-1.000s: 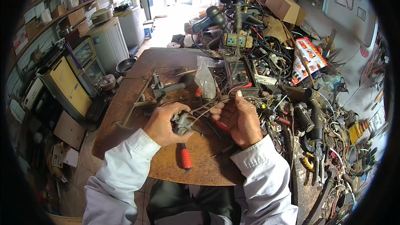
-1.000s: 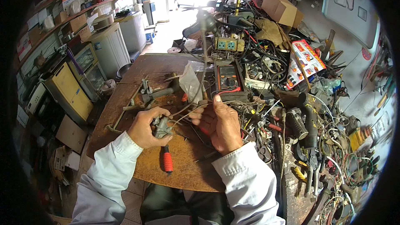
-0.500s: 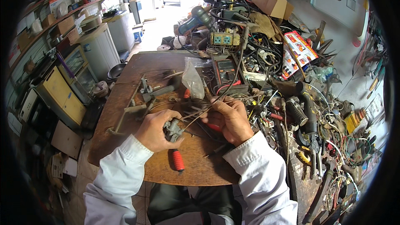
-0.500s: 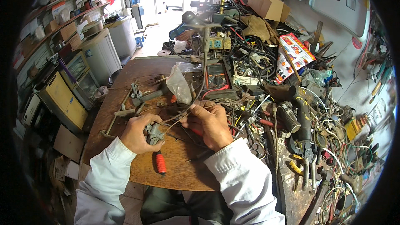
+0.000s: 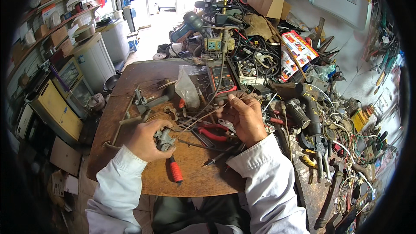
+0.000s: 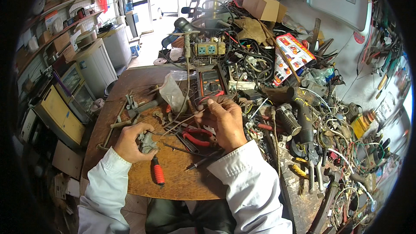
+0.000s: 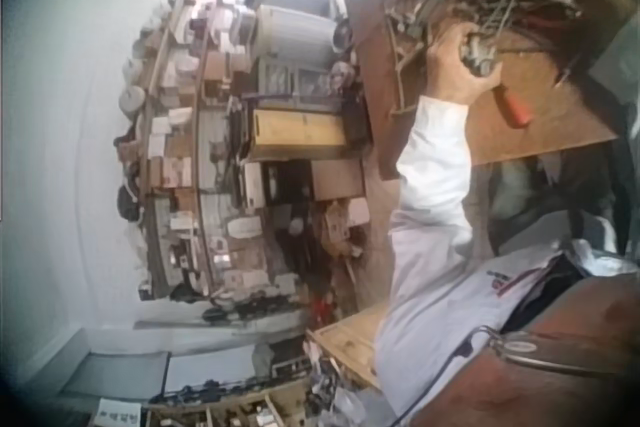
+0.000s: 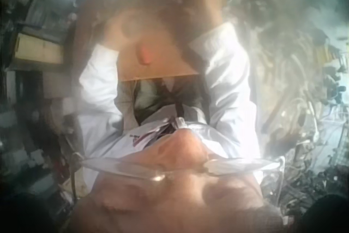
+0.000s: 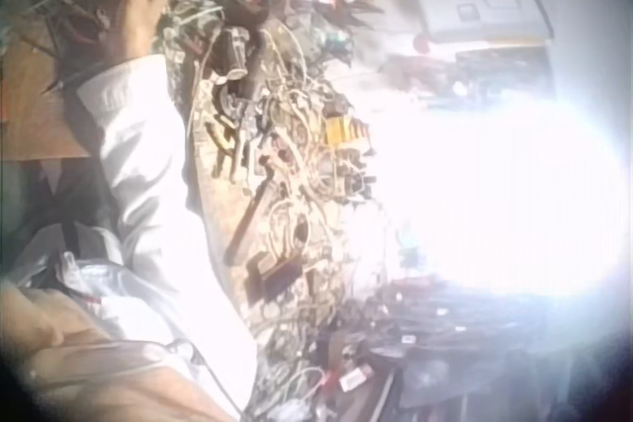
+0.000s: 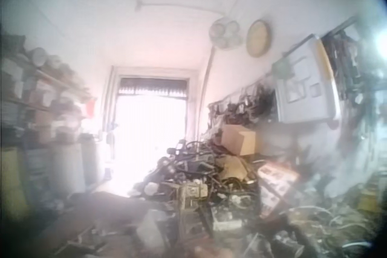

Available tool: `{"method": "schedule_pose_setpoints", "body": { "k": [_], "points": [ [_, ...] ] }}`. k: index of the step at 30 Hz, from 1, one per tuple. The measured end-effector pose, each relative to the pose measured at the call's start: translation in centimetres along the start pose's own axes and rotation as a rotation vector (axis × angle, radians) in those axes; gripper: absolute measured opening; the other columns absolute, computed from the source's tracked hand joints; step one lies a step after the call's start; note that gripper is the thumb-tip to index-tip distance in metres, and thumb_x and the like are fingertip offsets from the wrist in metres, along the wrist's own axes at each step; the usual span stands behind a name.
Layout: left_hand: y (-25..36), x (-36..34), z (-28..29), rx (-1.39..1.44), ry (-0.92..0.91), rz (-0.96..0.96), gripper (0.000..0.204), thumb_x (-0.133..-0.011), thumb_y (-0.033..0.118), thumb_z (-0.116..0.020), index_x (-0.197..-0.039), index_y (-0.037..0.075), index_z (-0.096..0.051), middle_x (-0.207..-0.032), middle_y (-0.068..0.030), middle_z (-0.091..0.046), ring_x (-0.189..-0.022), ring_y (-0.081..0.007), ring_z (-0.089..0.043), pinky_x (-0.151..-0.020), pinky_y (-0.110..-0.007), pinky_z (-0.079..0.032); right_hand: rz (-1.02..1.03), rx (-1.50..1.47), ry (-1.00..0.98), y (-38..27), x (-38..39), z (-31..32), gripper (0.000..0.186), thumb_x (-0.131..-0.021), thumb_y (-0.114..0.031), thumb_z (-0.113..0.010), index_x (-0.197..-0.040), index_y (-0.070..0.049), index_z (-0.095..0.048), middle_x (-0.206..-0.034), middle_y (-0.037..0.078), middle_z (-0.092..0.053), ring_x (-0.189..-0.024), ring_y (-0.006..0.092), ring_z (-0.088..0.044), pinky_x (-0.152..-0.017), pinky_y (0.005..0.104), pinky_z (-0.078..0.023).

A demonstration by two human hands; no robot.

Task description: The person uses pliers and a screwdriver to strip and adjust wires on a small electrical component at a cluttered workbench. They repeatedly strip wire ends, insert them into the component, and tighten connections, handling the component and tools throughout.

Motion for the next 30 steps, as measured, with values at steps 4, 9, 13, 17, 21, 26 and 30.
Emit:
{"method": "schedule_pose_setpoints", "body": {
  "k": [4,9,13,17,21,26,30],
  "points": [
    [-0.3,0.1,0.0,-0.005,-0.001,0.021,0.055,-0.059,0.015,-0.086,-0.106,0.000,-0.060,-0.091,-0.0117,-0.066,-0.080,-0.0187,-0.065,-0.076,-0.032,-0.053,-0.006,0.056,0.021,-0.3,0.3,-0.6,0.018,-0.092,-0.009,-0.067,-0.102,0.001,-0.057,-0.093,0.013,-0.069,-0.077,0.0235,-0.070,-0.069,0.0369,-0.061],
    [-0.3,0.1,-0.2,0.063,-0.046,0.067,0.055,-0.060,0.014,-0.085,-0.107,0.000,-0.060,-0.085,-0.0091,-0.065,-0.078,-0.0139,-0.063,-0.075,-0.030,-0.052,0.004,0.004,-0.019,0.8,0.3,-1.1,0.018,-0.092,-0.006,-0.067,-0.104,0.002,-0.057,-0.091,0.012,-0.068,-0.075,0.0224,-0.070,-0.067,0.0348,-0.061],
    [-0.5,0.2,-0.3,0.107,-0.078,0.115,0.055,-0.061,0.016,-0.086,-0.109,0.001,-0.062,-0.090,-0.0095,-0.066,-0.077,-0.0154,-0.062,-0.070,-0.030,-0.053,0.135,0.090,-0.076,0.7,0.2,-0.9,0.015,-0.093,-0.003,-0.064,-0.104,0.003,-0.056,-0.088,0.012,-0.067,-0.073,0.0216,-0.070,-0.066,0.0342,-0.061],
    [-0.3,0.2,-0.2,0.089,-0.075,0.105,0.055,-0.061,0.016,-0.086,-0.108,0.001,-0.062,-0.090,-0.0089,-0.065,-0.077,-0.0144,-0.061,-0.070,-0.030,-0.052,0.159,0.118,-0.066,1.0,0.1,-0.9,0.017,-0.095,-0.005,-0.063,-0.107,0.003,-0.055,-0.089,0.013,-0.068,-0.073,0.0217,-0.070,-0.066,0.0351,-0.060],
    [-0.5,0.0,0.0,0.137,-0.083,0.114,0.057,-0.059,0.015,-0.085,-0.108,-0.001,-0.060,-0.092,-0.0073,-0.063,-0.085,-0.0134,-0.058,-0.082,-0.030,-0.049,0.091,-0.044,0.004,-0.2,0.0,-0.4,0.027,-0.099,-0.021,-0.059,-0.113,0.002,-0.055,-0.091,0.015,-0.068,-0.078,0.0246,-0.069,-0.072,0.0386,-0.059],
    [-2.0,0.6,0.0,0.571,-0.190,0.269,0.058,-0.064,0.021,-0.084,-0.111,-0.003,-0.058,-0.093,-0.0030,-0.061,-0.086,-0.0122,-0.057,-0.080,-0.028,-0.048,0.141,-0.322,-0.055,-2.0,-0.1,0.1,0.050,-0.104,-0.045,-0.043,-0.125,-0.001,-0.051,-0.098,0.017,-0.068,-0.084,0.0307,-0.069,-0.078,0.0429,-0.058],
    [-2.1,0.6,0.7,0.729,-0.354,0.316,0.060,-0.067,0.023,-0.082,-0.113,-0.005,-0.056,-0.094,-0.0028,-0.060,-0.087,-0.0116,-0.058,-0.081,-0.028,-0.048,0.154,-0.378,-0.161,-3.1,0.1,0.7,0.054,-0.103,-0.049,-0.043,-0.129,-0.002,-0.050,-0.094,0.014,-0.068,-0.077,0.0262,-0.069,-0.074,0.0399,-0.058]
  ]
}}
Point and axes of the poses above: each hand's wrist, its own x-axis away from the middle knuckle, its own z-axis out of the back of the hand, y = z × x, the point moved 4 cm from there along -x, towards the middle knuckle
